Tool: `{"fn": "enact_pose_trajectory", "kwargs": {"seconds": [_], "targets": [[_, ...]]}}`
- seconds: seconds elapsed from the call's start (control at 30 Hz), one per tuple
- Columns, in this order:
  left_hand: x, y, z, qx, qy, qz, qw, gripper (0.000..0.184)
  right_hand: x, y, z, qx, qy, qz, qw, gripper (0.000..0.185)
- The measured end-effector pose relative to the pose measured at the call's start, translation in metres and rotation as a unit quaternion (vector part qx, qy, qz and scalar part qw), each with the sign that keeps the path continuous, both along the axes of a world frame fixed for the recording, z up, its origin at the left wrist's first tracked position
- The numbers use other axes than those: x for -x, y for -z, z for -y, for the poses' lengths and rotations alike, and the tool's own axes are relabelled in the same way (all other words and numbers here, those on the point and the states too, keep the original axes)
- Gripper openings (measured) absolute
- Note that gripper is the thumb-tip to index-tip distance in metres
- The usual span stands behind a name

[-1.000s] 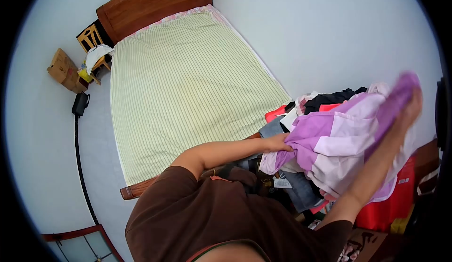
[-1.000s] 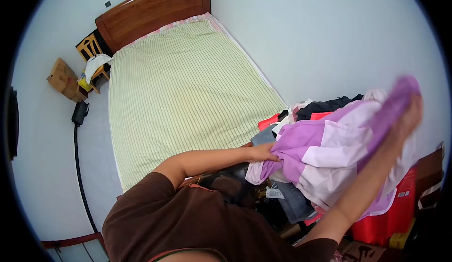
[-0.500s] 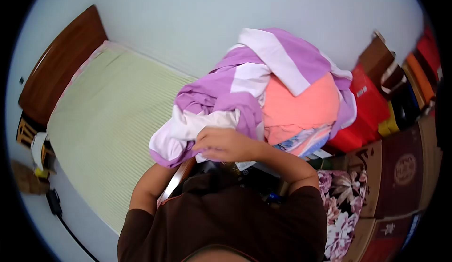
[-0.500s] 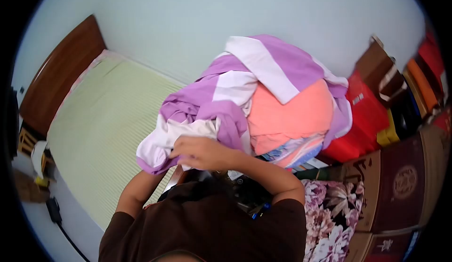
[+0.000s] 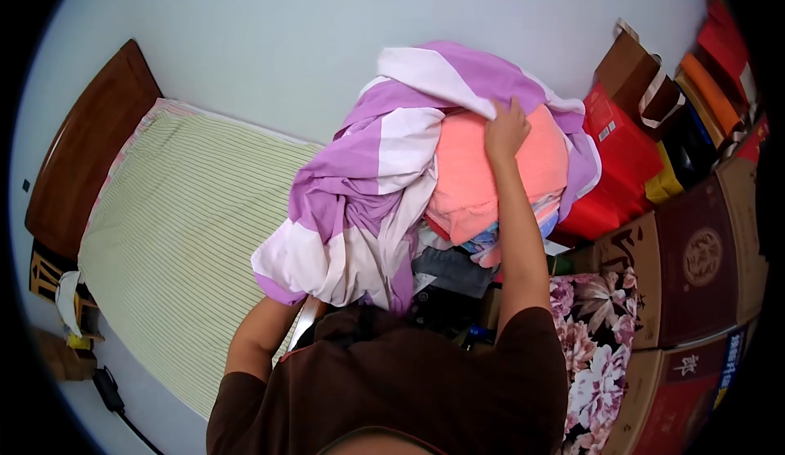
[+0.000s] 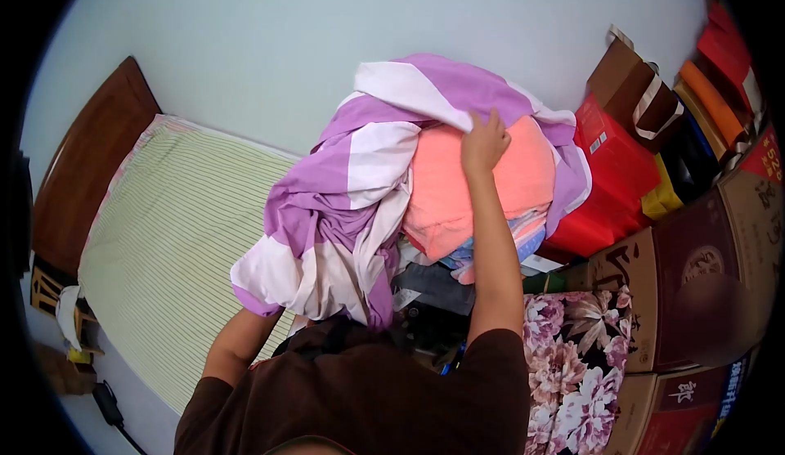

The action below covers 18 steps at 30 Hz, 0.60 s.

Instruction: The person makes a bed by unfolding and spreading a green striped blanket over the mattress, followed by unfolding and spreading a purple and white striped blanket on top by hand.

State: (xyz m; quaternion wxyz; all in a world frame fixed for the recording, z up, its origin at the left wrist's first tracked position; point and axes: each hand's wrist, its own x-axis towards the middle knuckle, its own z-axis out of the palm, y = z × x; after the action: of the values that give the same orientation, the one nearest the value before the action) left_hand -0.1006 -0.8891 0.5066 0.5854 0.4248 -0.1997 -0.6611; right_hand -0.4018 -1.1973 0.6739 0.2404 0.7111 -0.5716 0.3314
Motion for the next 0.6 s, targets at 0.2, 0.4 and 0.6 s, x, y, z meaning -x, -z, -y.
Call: {"fn": "enact_pose_trajectory", "kwargs": {"seconds": [0.2,0.4,0.6], "targets": [[0.001,-0.001,0.003,-0.005,0.002,0.001,1.0,0.048,-0.086,-0.107,0.055,-0.053,-0.341,0.743,0.574,0.022],[0.002,-0.005,0.007,-0.007,-0.001,0.004,1.0,0.047,-0.278,-0.096,-0.103,-0.252,-0.671,0.198,0.669,0.031],[-0.018,-0.005,-0.017,-0.002,-0.044,-0.009,0.999,0.046,-0.257,0.012,-0.226,-0.499,-0.729,-0.136,0.448,0.046]]}}
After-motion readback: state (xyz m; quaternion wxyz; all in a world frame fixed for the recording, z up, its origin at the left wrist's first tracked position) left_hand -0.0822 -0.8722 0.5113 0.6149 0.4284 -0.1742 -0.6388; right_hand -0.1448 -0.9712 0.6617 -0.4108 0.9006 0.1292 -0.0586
